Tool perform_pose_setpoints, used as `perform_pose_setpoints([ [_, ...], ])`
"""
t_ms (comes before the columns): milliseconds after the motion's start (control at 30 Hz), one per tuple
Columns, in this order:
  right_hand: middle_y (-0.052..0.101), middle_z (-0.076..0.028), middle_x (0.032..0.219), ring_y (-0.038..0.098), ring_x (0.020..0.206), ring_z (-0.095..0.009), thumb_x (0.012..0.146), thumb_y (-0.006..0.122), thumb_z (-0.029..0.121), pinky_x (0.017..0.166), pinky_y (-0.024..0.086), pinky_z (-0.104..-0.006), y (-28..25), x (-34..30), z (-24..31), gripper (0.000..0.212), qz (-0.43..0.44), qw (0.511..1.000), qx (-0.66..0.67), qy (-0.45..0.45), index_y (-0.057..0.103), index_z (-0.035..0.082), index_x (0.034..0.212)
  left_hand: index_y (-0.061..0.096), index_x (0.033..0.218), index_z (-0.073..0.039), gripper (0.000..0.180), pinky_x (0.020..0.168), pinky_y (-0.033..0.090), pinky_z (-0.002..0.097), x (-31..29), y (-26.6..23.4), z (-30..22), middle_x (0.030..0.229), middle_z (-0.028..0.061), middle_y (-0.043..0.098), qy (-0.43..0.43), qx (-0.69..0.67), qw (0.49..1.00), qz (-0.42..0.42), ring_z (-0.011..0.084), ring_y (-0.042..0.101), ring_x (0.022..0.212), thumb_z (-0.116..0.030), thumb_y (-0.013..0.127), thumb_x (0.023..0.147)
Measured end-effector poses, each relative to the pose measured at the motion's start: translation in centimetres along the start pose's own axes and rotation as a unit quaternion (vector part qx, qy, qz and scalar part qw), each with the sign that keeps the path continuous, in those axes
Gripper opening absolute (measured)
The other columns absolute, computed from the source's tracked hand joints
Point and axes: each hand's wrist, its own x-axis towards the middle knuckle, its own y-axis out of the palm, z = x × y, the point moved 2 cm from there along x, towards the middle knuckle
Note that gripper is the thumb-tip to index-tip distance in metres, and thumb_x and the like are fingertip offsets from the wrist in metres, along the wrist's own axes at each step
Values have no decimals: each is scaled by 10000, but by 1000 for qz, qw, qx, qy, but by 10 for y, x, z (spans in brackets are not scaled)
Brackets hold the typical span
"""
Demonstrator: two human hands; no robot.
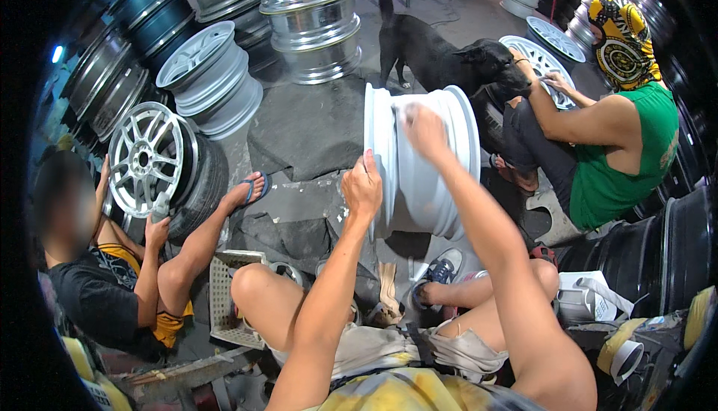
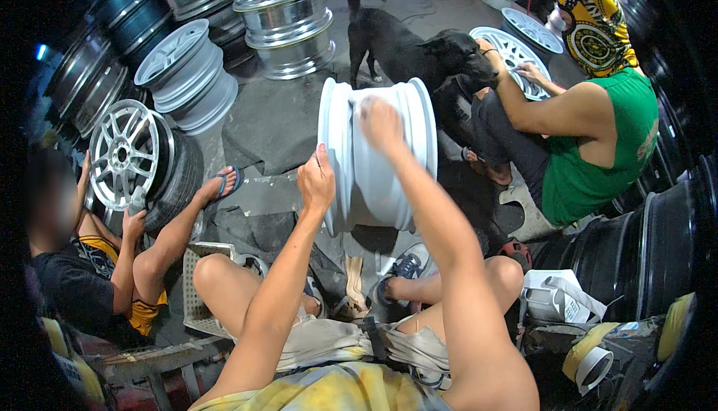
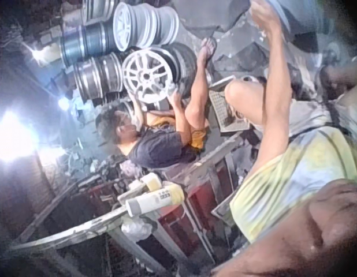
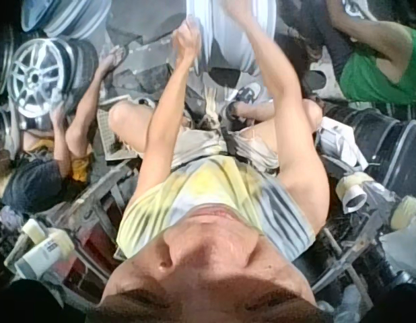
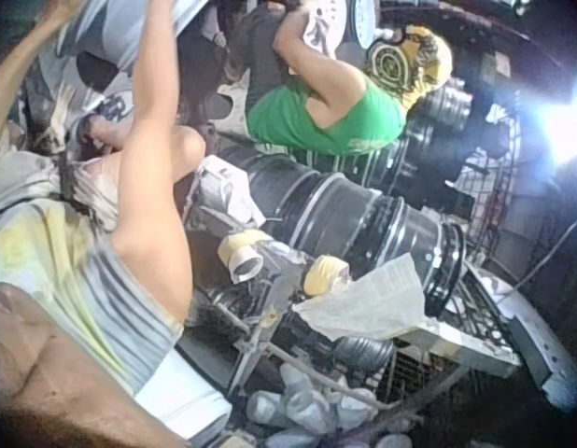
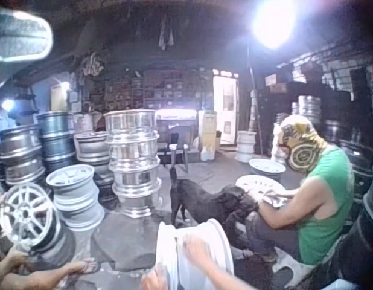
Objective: The person sits on the floor and uses a sanding block to smooth the surface of a white-painted wheel rim. They rotate the rim to access different areas and continue sanding the outer barrel and face of the rim throughout the clip.
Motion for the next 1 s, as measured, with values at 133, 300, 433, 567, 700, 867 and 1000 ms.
perform_pose_setpoints([
  [133, 585, -124, 1402, 548, 1327, -285, 822, 667, 13, 1113, 456, -441, -14, -135, 18, 319, -76, 952, -17, -297, 706, 15, 1138, 692, 861, 55, 620, 664, 446, 571, 14, 4, 2, 757, 325, 629, 7, -13, 1000, -9, 517, 623, 722, -416, 355, 1082],
  [300, 627, -129, 1330, 587, 1268, -297, 811, 690, 20, 1099, 462, -455, -89, -122, -26, 257, -35, 943, -124, -306, 727, 6, 1065, 687, 854, 58, 633, 658, 442, 567, 8, 9, -3, 720, 315, 621, -5, -29, 1000, -7, 510, 616, 692, -423, 345, 1083],
  [433, 681, -179, 1182, 652, 1079, -371, 879, 645, 82, 968, 516, -447, -88, -16, -50, 201, 1, 985, -132, -111, 717, -44, 1019, 677, 822, 77, 686, 650, 441, 552, -9, 8, -4, 674, 314, 602, -6, -30, 999, 17, 494, 619, 670, -441, 313, 1086],
  [567, 683, -191, 1059, 666, 1032, -343, 879, 620, 90, 928, 538, -407, -46, 38, -47, 127, -5, 986, -154, 57, 672, -18, 835, 688, 851, 67, 661, 699, 458, 593, -8, 0, 2, 705, 321, 626, -36, -13, 997, 67, 520, 628, 722, -444, 334, 1076],
  [700, 645, -195, 1181, 625, 1132, -362, 867, 633, 54, 992, 506, -439, -61, -55, -12, 194, -39, 982, -117, -145, 685, -41, 1028, 665, 898, 68, 627, 750, 465, 595, 30, -9, -11, 809, 329, 657, -8, 13, 998, 67, 516, 646, 822, -456, 362, 1062],
  [867, 592, -166, 1341, 557, 1300, -325, 825, 670, 31, 1111, 453, -470, -112, -151, -36, 389, 6, 934, -159, -320, 664, -28, 1209, 644, 982, 51, 560, 814, 473, 597, 68, 19, -24, 913, 343, 670, -51, 47, 996, 53, 538, 635, 928, -451, 402, 1047],
  [1000, 656, -154, 1203, 628, 1104, -346, 850, 676, 44, 1044, 483, -457, -107, -79, -52, 258, -64, 967, -113, -219, 709, -10, 1100, 642, 968, 43, 537, 816, 476, 603, 62, 16, -29, 925, 333, 677, -52, 43, 994, 82, 538, 635, 931, -437, 416, 1045],
])
